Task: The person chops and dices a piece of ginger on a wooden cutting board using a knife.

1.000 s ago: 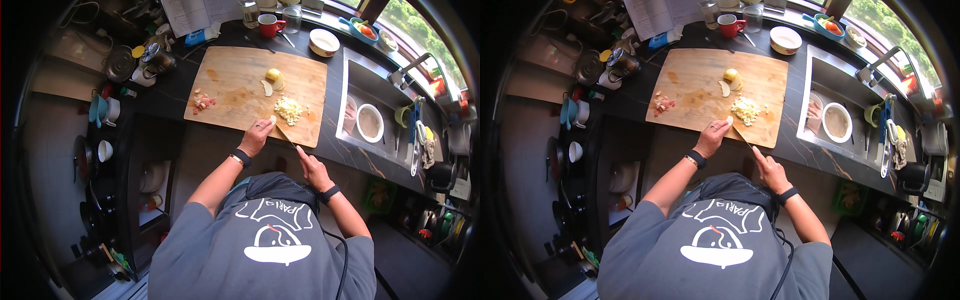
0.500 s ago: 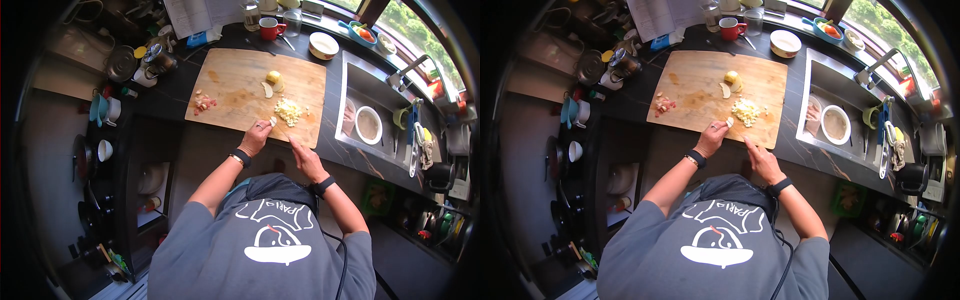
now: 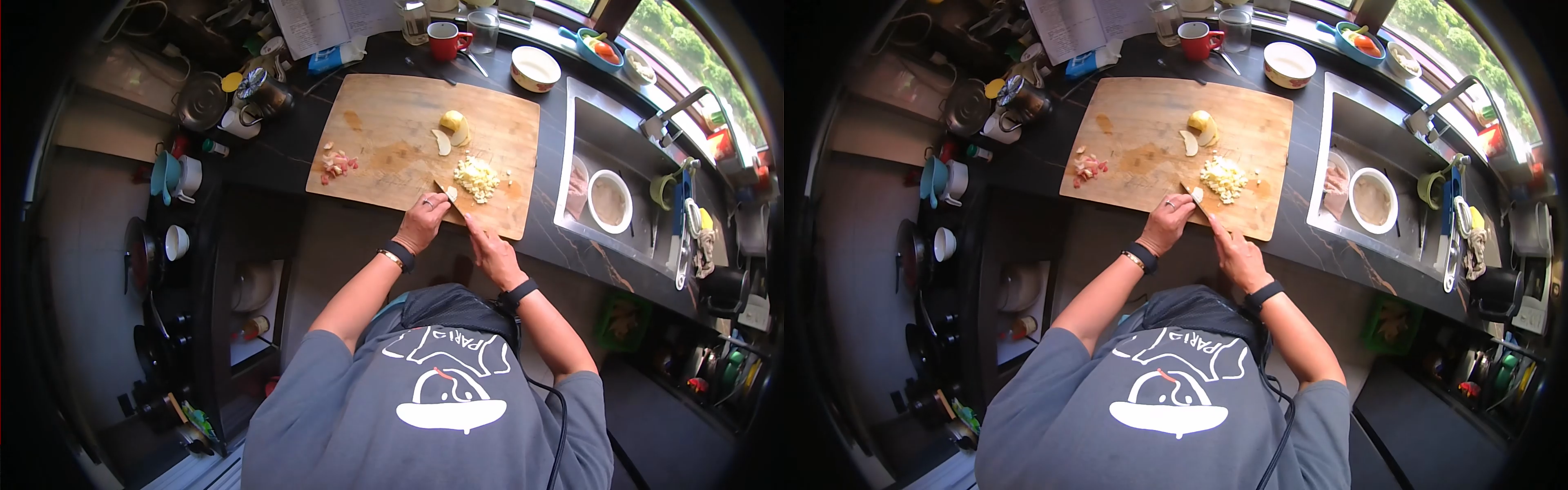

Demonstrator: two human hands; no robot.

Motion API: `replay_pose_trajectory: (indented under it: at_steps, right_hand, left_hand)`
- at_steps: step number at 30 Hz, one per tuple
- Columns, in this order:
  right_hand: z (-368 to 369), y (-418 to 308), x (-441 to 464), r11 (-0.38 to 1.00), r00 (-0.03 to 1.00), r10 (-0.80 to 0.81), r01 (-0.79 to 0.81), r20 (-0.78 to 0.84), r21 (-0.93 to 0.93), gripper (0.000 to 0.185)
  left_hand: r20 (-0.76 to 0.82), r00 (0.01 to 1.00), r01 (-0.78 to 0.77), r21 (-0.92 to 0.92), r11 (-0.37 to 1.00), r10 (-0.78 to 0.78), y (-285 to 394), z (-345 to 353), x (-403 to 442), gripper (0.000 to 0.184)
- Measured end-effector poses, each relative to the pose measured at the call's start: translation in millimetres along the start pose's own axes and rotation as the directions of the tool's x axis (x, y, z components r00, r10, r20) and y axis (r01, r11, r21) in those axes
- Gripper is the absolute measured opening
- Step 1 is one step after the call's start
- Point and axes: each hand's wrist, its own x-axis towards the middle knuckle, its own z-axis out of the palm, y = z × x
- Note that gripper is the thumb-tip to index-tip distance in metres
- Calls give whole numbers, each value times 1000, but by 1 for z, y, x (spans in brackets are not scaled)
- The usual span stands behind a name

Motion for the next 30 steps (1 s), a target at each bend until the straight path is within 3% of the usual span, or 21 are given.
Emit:
replay_pose_trajectory:
  at_steps: [2,10,13,17,22,27,30]
  right_hand:
    - [-13,-1,-15,999,996,41,-39,80,-25,58]
    - [-62,-1,-78,997,991,72,-73,116,13,61]
    - [-75,-6,-79,986,988,109,-121,109,114,56]
    - [-60,-16,-43,990,998,51,-54,24,134,56]
    - [-25,-8,-9,997,997,29,-34,67,76,57]
    - [-1,-3,8,994,995,-69,74,-67,81,52]
    - [-2,-6,14,999,999,-3,0,47,50,53]
  left_hand:
    - [8,1000,0,10,1000,0,1,-2,0,21]
    - [-7,1000,-10,-4,1000,10,1,-4,-3,15]
    - [13,1000,21,-21,1000,-20,1,-4,-2,16]
    - [-12,1000,-13,-12,1000,13,1,-1,-2,19]
    - [-2,999,-39,33,999,39,-2,1,-6,21]
    - [-16,999,-32,35,999,32,-1,1,-5,21]
    - [-10,1000,-11,-3,1000,11,-1,-1,-5,16]
